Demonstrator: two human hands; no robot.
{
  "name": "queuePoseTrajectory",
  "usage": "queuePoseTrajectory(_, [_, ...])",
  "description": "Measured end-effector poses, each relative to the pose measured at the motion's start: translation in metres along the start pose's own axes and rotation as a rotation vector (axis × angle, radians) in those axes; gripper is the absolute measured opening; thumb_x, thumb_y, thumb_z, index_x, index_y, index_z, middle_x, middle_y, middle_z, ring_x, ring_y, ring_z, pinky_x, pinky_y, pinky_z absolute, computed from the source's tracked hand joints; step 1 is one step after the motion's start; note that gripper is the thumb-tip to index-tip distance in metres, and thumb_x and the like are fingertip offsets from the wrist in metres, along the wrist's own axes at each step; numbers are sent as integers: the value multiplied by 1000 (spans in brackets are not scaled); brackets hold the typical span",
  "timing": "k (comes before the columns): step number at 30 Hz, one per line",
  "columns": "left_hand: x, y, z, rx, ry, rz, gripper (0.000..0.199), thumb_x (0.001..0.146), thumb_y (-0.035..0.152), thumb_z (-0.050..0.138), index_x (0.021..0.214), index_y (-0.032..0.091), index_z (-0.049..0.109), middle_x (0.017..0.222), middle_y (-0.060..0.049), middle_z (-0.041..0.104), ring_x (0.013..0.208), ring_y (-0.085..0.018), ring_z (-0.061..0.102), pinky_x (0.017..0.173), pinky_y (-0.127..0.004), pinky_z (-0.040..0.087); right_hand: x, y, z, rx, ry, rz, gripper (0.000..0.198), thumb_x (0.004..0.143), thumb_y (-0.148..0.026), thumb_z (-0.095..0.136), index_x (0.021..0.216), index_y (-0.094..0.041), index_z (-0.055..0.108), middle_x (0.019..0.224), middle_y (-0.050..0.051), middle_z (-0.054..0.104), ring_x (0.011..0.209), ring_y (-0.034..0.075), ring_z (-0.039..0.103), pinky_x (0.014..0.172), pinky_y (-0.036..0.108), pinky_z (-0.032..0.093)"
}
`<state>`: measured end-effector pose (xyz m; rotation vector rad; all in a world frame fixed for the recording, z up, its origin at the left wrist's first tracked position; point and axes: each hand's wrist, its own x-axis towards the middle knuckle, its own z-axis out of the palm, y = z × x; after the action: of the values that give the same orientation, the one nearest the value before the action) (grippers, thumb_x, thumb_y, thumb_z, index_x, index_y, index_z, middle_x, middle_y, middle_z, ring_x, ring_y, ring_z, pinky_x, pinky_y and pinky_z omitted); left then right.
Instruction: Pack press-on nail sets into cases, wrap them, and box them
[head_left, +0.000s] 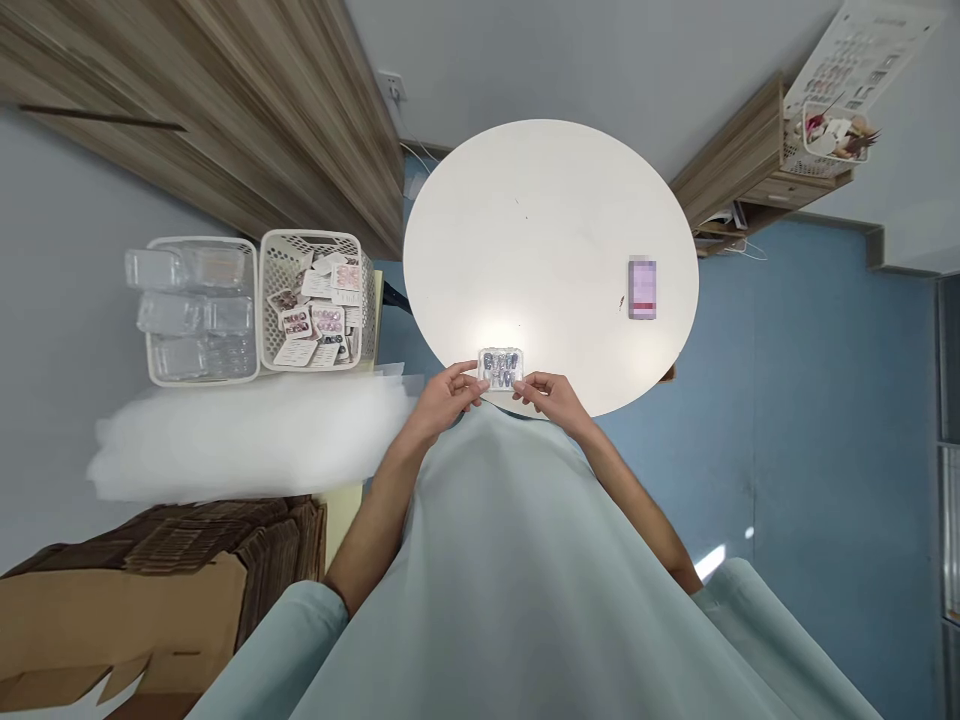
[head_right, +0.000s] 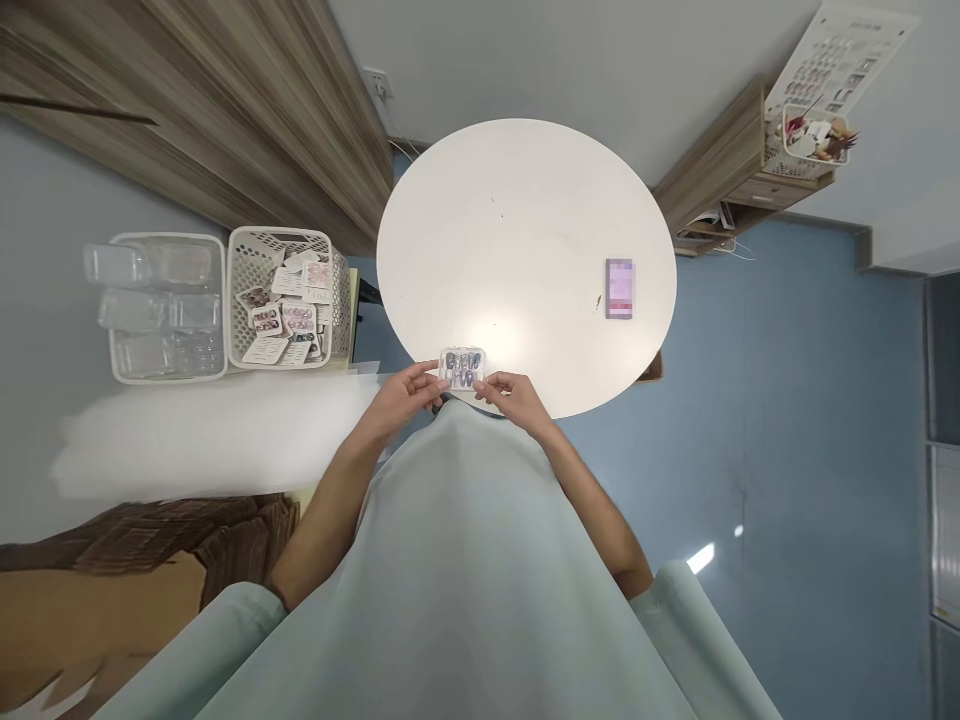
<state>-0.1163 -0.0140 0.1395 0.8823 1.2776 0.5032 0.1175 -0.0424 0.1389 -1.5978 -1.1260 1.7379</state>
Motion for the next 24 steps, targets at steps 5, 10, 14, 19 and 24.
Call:
queuePoseTrajectory(5, [0, -1, -12, -6, 25, 32, 69, 78, 57, 84, 132, 20, 65, 90, -2, 72, 70, -16, 65, 66, -31, 52, 9, -6, 7, -33, -31, -6, 48, 88, -69, 72, 86, -21, 74, 96, 7, 78, 83, 19, 66, 64, 28, 46])
queuePoseTrajectory(10, [1, -5, -25, -9, 68, 54, 68, 78, 56, 84, 132, 19, 65, 92, -3, 74, 66, -14, 65, 67, -32, 55, 21, -13, 18, -67, -52, -36, 49, 88, -69, 71, 88, -20, 74, 96, 7, 79, 84, 19, 66, 68, 29, 49])
queuePoseTrajectory(14, [8, -12, -36, 4, 129, 56, 68, 79, 56, 82, 132, 19, 64, 98, -6, 77, 70, -17, 70, 67, -32, 58, 36, -12, 27, -107, -70, -36, 47, 91, -67, 68, 91, -20, 75, 100, 7, 80, 86, 19, 67, 70, 29, 51])
queuePoseTrajectory(19, [30, -31, -52, 80, 250, 41, 54, 84, 51, 78, 125, 17, 66, 108, -9, 79, 72, -18, 73, 67, -31, 59, 73, 5, 44, -201, -102, -38, 39, 98, -55, 60, 97, -20, 77, 103, 7, 80, 84, 18, 69, 72, 28, 51])
queuePoseTrajectory(24, [66, -55, -65, 217, 305, -11, 36, 90, 40, 71, 119, 18, 68, 116, -10, 79, 76, -19, 76, 76, -33, 60, 117, 26, 63, -358, -48, 52, 34, 102, -43, 56, 87, -19, 76, 94, 5, 79, 78, 16, 68, 69, 26, 50])
